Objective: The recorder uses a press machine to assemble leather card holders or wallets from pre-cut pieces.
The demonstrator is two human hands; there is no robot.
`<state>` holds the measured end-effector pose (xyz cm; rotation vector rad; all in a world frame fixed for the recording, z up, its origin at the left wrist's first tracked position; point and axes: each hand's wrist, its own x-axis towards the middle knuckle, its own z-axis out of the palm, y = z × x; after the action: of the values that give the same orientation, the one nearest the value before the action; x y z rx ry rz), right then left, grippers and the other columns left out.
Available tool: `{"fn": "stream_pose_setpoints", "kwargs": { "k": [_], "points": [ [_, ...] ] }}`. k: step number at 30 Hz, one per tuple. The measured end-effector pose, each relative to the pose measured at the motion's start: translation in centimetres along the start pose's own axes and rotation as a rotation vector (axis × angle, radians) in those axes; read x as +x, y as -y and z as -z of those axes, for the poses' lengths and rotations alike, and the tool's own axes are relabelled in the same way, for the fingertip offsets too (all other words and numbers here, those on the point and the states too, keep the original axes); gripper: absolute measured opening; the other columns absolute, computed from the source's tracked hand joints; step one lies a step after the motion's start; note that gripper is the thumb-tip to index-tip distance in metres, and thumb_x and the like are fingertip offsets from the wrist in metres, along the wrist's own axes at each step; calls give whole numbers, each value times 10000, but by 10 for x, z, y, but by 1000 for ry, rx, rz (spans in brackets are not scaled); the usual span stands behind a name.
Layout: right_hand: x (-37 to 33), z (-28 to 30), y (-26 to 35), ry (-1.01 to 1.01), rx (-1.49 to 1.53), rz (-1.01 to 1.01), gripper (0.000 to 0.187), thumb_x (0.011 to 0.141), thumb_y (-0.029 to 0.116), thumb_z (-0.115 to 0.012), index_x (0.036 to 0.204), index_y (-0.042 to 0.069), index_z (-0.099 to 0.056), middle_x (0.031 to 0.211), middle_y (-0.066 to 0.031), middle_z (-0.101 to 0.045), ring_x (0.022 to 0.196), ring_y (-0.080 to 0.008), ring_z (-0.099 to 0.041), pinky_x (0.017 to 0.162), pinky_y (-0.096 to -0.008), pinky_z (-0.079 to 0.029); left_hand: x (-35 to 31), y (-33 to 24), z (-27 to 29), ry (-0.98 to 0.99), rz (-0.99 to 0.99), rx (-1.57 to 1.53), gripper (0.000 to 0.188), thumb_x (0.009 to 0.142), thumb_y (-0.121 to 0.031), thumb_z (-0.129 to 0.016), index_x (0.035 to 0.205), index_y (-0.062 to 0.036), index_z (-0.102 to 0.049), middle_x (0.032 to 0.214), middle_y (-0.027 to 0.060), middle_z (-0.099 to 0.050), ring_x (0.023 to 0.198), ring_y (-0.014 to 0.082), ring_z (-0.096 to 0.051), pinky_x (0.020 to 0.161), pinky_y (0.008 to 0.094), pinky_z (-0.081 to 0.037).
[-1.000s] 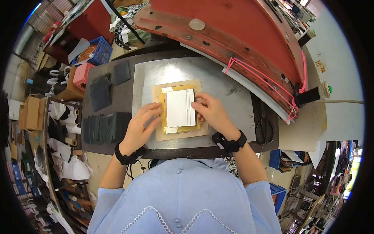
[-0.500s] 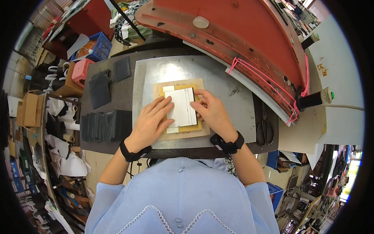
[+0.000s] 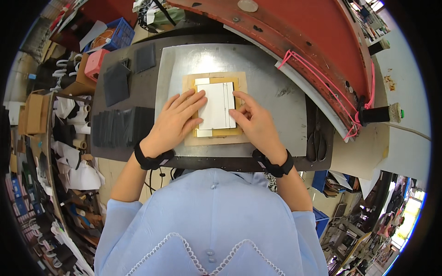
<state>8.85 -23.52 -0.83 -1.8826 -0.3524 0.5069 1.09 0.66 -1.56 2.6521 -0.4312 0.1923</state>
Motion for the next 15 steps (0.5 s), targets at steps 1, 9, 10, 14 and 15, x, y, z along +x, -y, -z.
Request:
{"fn": "stream_pose_setpoints", "kwargs": {
  "k": [1, 9, 10, 14, 15],
  "points": [
    [-1, -1, 0, -8, -9, 6, 403, 938, 174, -659, 1309, 31, -594, 788, -60, -664, 689, -106, -585, 638, -263, -472, 0, 0, 0, 3, 3, -10, 497, 957, -241, -620, 1418, -78, -530, 1512, 74, -484, 1418, 286, -404, 1159, 457, -310],
    [-3, -5, -2, -38, -76, 66, 270, 944, 160, -652, 1164, 5, -668, 801, -64, -655, 709, -126, -574, 671, -269, -471, 0, -4, 2, -20, -15, 35, 476, 960, -208, -610, 1405, -58, -532, 1507, 101, -478, 1413, 295, -404, 1155, 455, -316],
    [-3, -6, -4, -47, -79, 88, 263, 945, 159, -650, 1156, 3, -670, 799, -65, -654, 709, -125, -575, 670, -269, -470, 1, -4, 2, -16, -18, 41, 473, 961, -201, -608, 1403, -52, -531, 1506, 106, -477, 1411, 298, -407, 1154, 454, -318],
    [-2, -5, -4, -52, -58, 55, 251, 947, 153, -648, 1142, -1, -674, 813, -69, -658, 711, -124, -574, 668, -270, -470, 3, -4, 3, -5, -24, 34, 461, 963, -174, -598, 1396, -30, -526, 1498, 118, -480, 1400, 305, -418, 1147, 449, -328],
    [-3, -6, -4, -55, -57, 47, 248, 946, 152, -648, 1139, -2, -675, 820, -72, -662, 713, -124, -575, 669, -272, -471, 3, -4, 3, -6, -23, 25, 459, 963, -167, -596, 1394, -26, -525, 1495, 118, -483, 1397, 306, -421, 1144, 447, -331]
  ]
}}
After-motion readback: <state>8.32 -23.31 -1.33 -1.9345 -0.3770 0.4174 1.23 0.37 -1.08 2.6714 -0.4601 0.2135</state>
